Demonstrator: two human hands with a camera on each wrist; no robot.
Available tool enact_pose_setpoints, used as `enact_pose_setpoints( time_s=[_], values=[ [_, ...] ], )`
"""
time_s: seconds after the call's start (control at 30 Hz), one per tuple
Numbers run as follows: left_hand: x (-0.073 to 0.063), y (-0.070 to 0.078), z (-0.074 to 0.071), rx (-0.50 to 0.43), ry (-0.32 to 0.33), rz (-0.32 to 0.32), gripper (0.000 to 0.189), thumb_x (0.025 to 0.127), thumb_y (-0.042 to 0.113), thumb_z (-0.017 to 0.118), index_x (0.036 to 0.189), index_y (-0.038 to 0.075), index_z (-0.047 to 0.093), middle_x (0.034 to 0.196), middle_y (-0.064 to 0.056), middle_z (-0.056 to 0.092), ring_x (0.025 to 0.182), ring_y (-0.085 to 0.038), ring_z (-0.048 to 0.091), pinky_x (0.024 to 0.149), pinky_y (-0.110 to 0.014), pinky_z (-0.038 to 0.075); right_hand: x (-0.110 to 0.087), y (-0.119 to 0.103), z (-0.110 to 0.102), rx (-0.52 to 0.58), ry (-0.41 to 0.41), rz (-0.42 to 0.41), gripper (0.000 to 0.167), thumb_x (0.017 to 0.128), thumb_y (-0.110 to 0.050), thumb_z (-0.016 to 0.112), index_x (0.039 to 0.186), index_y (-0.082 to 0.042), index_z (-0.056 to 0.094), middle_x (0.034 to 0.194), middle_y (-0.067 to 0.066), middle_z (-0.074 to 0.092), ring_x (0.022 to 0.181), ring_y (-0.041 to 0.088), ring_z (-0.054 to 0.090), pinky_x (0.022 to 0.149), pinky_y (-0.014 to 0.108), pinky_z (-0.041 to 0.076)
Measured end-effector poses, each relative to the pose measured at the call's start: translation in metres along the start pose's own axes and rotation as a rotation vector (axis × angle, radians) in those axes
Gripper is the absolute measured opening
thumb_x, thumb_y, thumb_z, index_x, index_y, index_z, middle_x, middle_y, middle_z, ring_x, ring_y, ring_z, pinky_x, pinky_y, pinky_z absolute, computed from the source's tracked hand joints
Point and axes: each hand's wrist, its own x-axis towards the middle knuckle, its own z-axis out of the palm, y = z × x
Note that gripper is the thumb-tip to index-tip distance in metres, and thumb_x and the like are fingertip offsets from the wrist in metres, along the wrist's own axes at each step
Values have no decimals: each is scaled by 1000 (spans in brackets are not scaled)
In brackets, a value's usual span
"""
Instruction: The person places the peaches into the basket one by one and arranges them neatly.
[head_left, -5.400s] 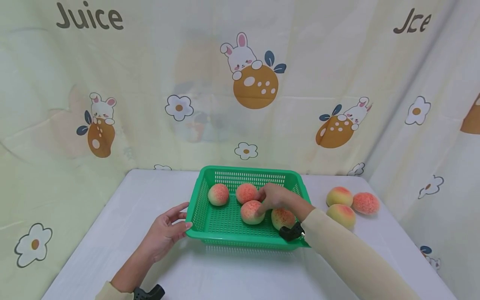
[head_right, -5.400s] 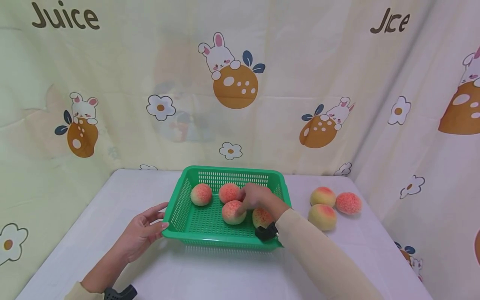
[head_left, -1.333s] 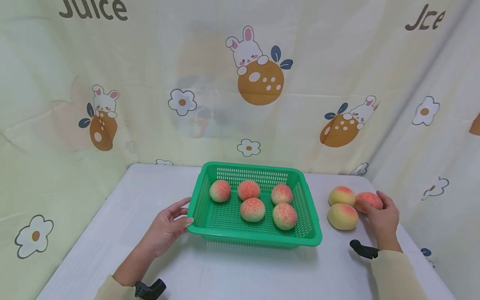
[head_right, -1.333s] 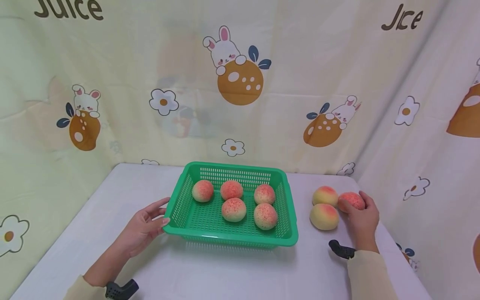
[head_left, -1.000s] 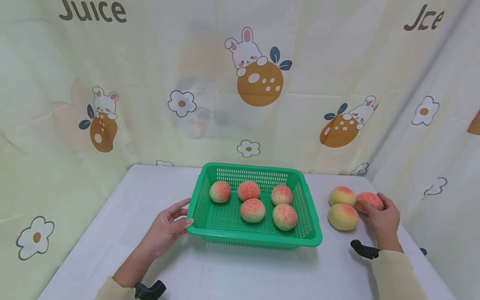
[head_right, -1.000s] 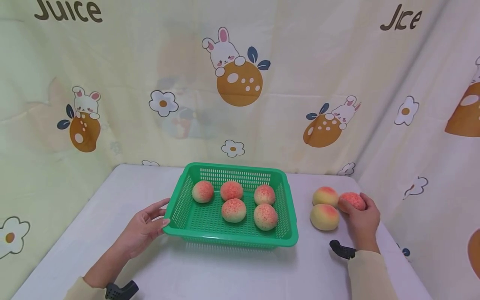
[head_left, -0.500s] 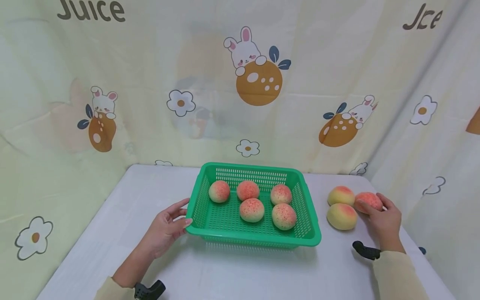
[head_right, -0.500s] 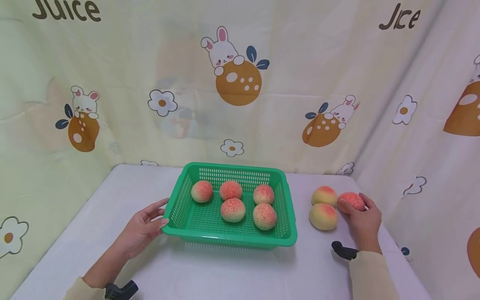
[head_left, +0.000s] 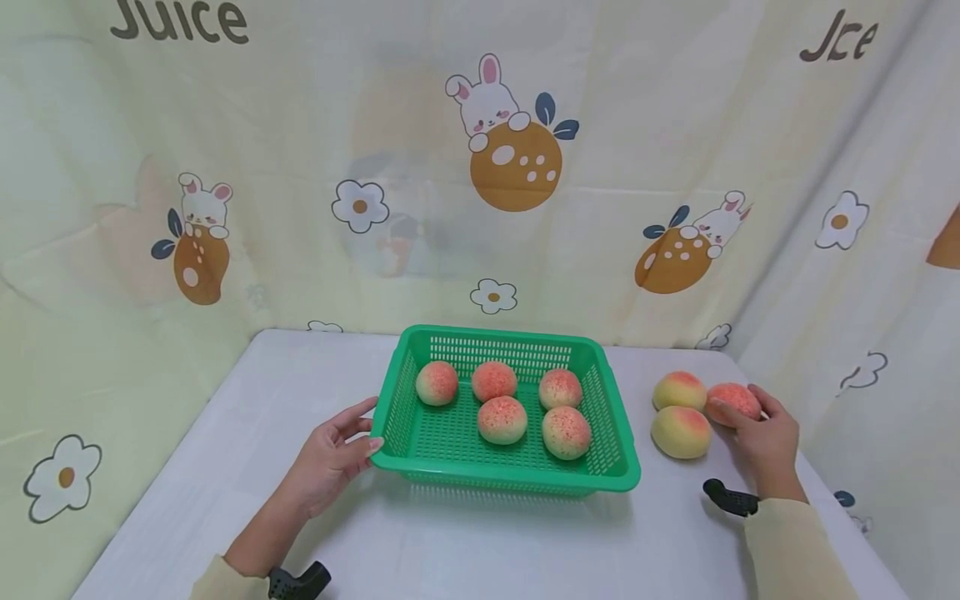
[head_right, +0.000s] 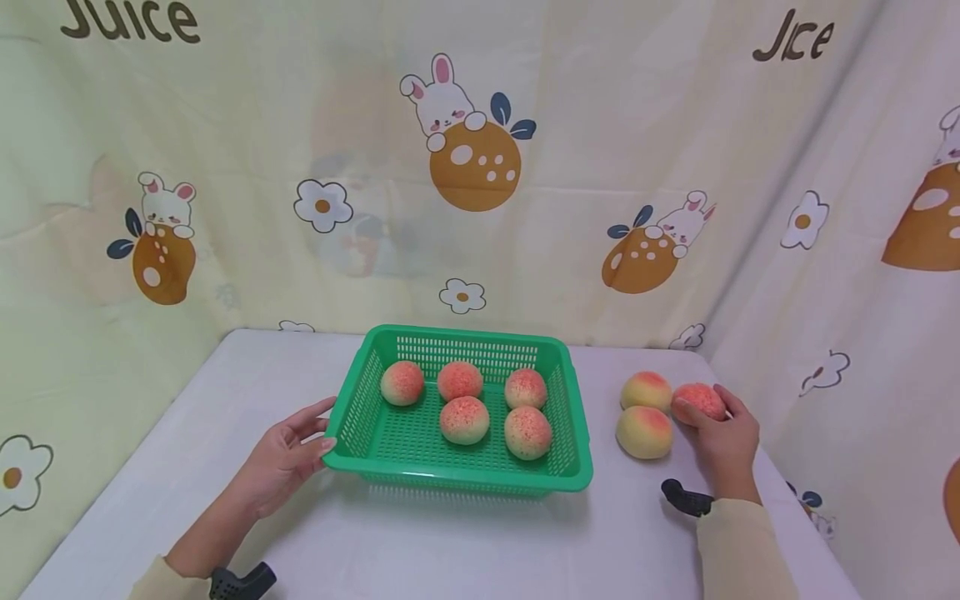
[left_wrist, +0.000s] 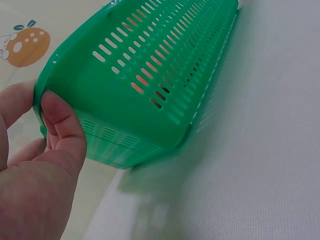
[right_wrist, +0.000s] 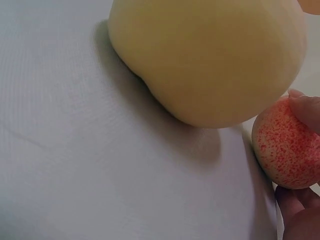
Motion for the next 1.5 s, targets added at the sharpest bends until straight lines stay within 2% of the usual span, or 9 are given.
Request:
enact_pose_setpoints(
  time_s=[0.33,0.57,0.73,0.93,1.03,1.17,1.23,1.4,1.5],
  values=[
    [-2,3,0,12,-5,9,72,97,7,70,159,10,35,125,-11,52,105,-14,68,90,-28,61,-6,-2,3,-7,0,-15,103,83,-58,77,164,-31,20,173,4,17,158,31,21,125,49,30],
    [0,4,1,2,3,-1,71,96,6,70,158,10,37,125,-11,51,103,-13,68,90,-28,61,-13,-6,3,-1,5,-14,98,85,-54,78,163,-34,22,173,1,18,158,27,21,127,46,28],
    [-1,4,0,9,7,-3,71,96,7,70,159,11,37,124,-11,51,101,-12,67,89,-26,61,-19,-6,6,51,27,-7,96,83,-51,81,161,-37,27,172,-2,21,155,23,24,127,42,29],
    [-1,4,1,5,10,-15,71,96,6,70,159,11,37,124,-10,50,103,-15,66,88,-27,61,-26,-4,7,182,53,5,95,78,-39,89,157,-40,37,169,-15,24,151,11,26,124,26,30],
    [0,4,2,3,15,-18,70,96,5,70,158,12,37,124,-10,49,104,-16,66,88,-27,61,-31,-4,5,246,61,13,97,74,-36,92,155,-40,41,167,-15,29,143,7,33,114,13,36],
    [0,5,2,3,16,-15,70,96,5,69,158,12,37,124,-10,50,103,-17,66,88,-27,61,-37,-7,0,244,80,3,96,72,-38,93,154,-39,44,165,-14,32,125,2,40,79,3,47],
    [-1,4,2,8,15,-15,70,97,5,69,159,12,37,124,-11,50,102,-16,67,88,-27,61,-39,-9,-2,202,88,-17,94,74,-42,91,155,-40,43,167,-12,30,128,5,39,66,1,45],
    [-1,3,1,12,19,-11,70,96,6,70,159,11,37,124,-11,50,101,-14,67,88,-27,61,-43,-11,-5,229,61,-45,98,71,-43,92,155,-40,42,165,-6,30,135,10,37,61,4,50],
    [-1,2,1,10,17,-4,70,96,5,70,158,11,37,123,-10,50,102,-15,67,88,-27,61,-46,-12,-7,279,40,-56,99,69,-39,95,154,-38,44,155,-10,37,117,6,46,62,7,53]
  ],
)
